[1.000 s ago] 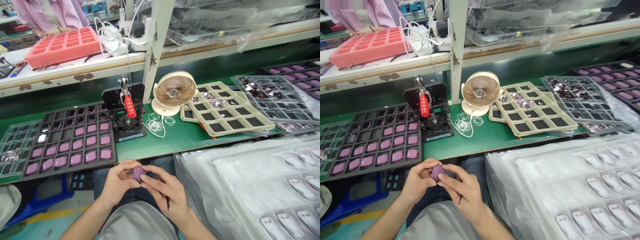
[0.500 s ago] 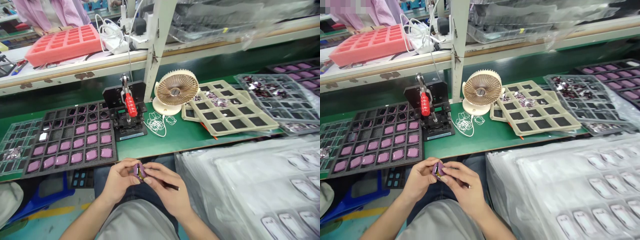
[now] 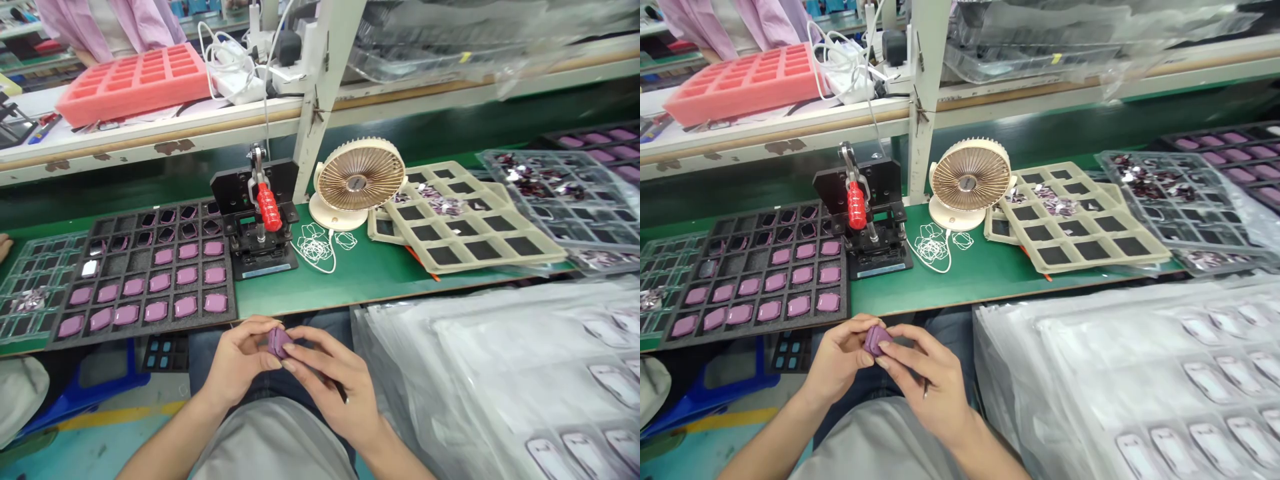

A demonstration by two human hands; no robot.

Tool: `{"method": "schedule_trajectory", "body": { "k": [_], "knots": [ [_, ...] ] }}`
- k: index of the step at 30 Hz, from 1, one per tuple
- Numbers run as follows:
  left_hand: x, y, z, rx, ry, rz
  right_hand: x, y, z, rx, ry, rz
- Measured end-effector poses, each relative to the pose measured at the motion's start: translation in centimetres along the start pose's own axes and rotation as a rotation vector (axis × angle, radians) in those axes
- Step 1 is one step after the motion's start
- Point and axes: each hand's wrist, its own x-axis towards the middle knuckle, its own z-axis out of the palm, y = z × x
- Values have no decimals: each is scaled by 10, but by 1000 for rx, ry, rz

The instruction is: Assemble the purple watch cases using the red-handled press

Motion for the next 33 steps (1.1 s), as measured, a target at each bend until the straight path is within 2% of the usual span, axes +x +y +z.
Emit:
{"method": "schedule_trajectory", "body": {
  "k": [8, 16, 22, 25, 27, 30, 33],
  "knots": [
    [1, 1, -3, 42, -28, 47, -3, 2, -4, -133, -52, -76],
    [1, -1, -4, 70, 1, 43, -6, 5, -2, -259, -64, -130],
    [-2, -1, -3, 65, 5, 26, -11, 12, 7, -354, -83, -207],
    [-7, -4, 0, 108, 8, 68, -14, 18, 15, -369, -61, -234],
    [-9, -7, 2, 140, 92, 78, -13, 20, 19, -351, -37, -208],
    [-8, -11, 3, 65, 198, 14, -5, 18, 21, -268, -20, -51],
    [-6, -10, 2, -42, 197, 31, 4, 15, 17, -268, -164, 29]
  ]
}}
